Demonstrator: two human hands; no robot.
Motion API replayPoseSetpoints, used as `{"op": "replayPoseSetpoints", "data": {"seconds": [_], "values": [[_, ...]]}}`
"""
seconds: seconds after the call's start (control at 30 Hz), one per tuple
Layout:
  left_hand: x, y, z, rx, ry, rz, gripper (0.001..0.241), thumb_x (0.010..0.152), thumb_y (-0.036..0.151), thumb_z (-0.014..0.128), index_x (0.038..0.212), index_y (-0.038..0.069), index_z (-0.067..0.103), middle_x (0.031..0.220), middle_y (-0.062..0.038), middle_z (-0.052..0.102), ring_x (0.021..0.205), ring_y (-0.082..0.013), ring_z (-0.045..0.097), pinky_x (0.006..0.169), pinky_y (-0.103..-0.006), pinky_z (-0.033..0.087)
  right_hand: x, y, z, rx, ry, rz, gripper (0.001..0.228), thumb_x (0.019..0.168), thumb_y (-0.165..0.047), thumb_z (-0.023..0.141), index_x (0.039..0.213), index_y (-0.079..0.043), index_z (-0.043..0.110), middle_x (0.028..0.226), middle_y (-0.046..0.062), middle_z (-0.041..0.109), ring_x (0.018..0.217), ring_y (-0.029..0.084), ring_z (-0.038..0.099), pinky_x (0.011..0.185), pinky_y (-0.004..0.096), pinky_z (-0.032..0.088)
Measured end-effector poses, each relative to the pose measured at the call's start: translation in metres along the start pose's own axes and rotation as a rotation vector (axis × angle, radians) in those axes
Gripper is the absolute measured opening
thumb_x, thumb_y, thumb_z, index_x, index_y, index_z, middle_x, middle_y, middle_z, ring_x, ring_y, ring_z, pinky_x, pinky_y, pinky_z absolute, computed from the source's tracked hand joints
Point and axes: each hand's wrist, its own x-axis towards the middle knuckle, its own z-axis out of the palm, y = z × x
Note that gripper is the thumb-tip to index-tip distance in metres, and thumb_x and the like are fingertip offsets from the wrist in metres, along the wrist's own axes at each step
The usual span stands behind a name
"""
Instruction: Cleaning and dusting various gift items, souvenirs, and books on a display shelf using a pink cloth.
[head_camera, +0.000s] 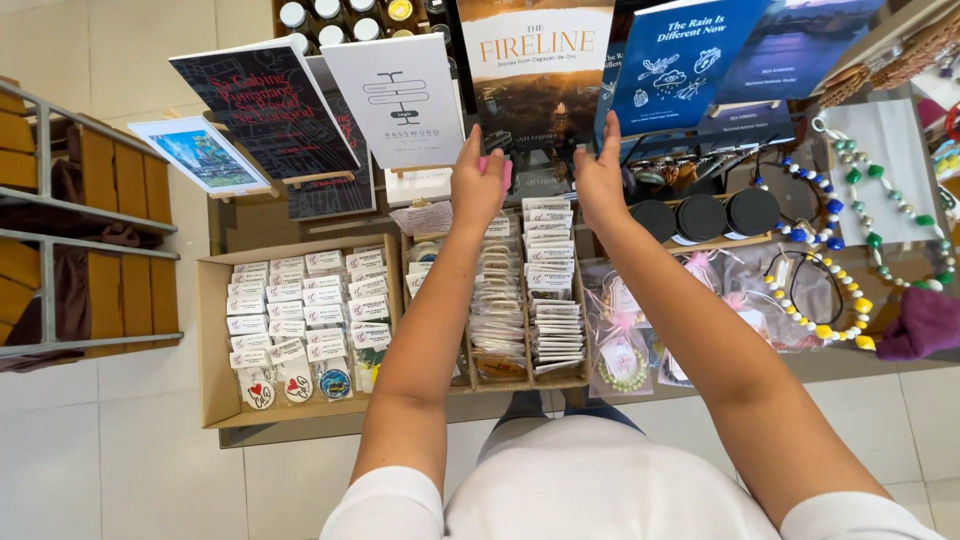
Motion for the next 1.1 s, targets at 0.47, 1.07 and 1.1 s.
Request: {"op": "replayPoseSetpoints", "data": {"seconds": [0.47, 1.07, 1.1], "values": [[0.016, -0.008, 0.008, 0.167, -0.017, -0.003, 0.059, 0.100, 0.027, 0.063, 0.151, 0.003, 0.046, 0.111, -0.022, 0.071, 0.093, -0.0307, 0.071, 0.085, -0.0379, 0.056, 0.019, 0.004, 0.001, -0.054, -0.053, 0.021, 0.088, 0.096, 0.010, 0.045, 0.166, -0.026, 0.005, 0.177, 0.004, 0.008, 0.091, 0.008, 0.050, 0.068, 0.024, 0.047], [0.009, 0.003, 0.007, 0.214, -0.023, -0.014, 0.061, 0.099, 0.027, 0.062, 0.152, 0.002, 0.045, 0.104, -0.022, 0.071, 0.089, -0.0339, 0.070, 0.082, -0.0408, 0.055, 0.023, 0.008, 0.001, -0.094, -0.053, 0.054, 0.081, 0.098, 0.006, 0.050, 0.166, -0.021, 0.016, 0.148, 0.009, 0.052, 0.084, 0.009, 0.055, 0.067, 0.026, 0.051], [0.008, 0.003, 0.007, 0.209, -0.019, -0.006, 0.061, 0.099, 0.027, 0.062, 0.152, 0.002, 0.045, 0.105, -0.023, 0.071, 0.090, -0.0343, 0.069, 0.082, -0.0410, 0.055, 0.024, 0.011, 0.000, -0.100, -0.055, 0.040, 0.080, 0.098, 0.006, 0.051, 0.166, -0.020, 0.017, 0.147, 0.009, 0.053, 0.086, 0.008, 0.056, 0.068, 0.026, 0.052]]}}
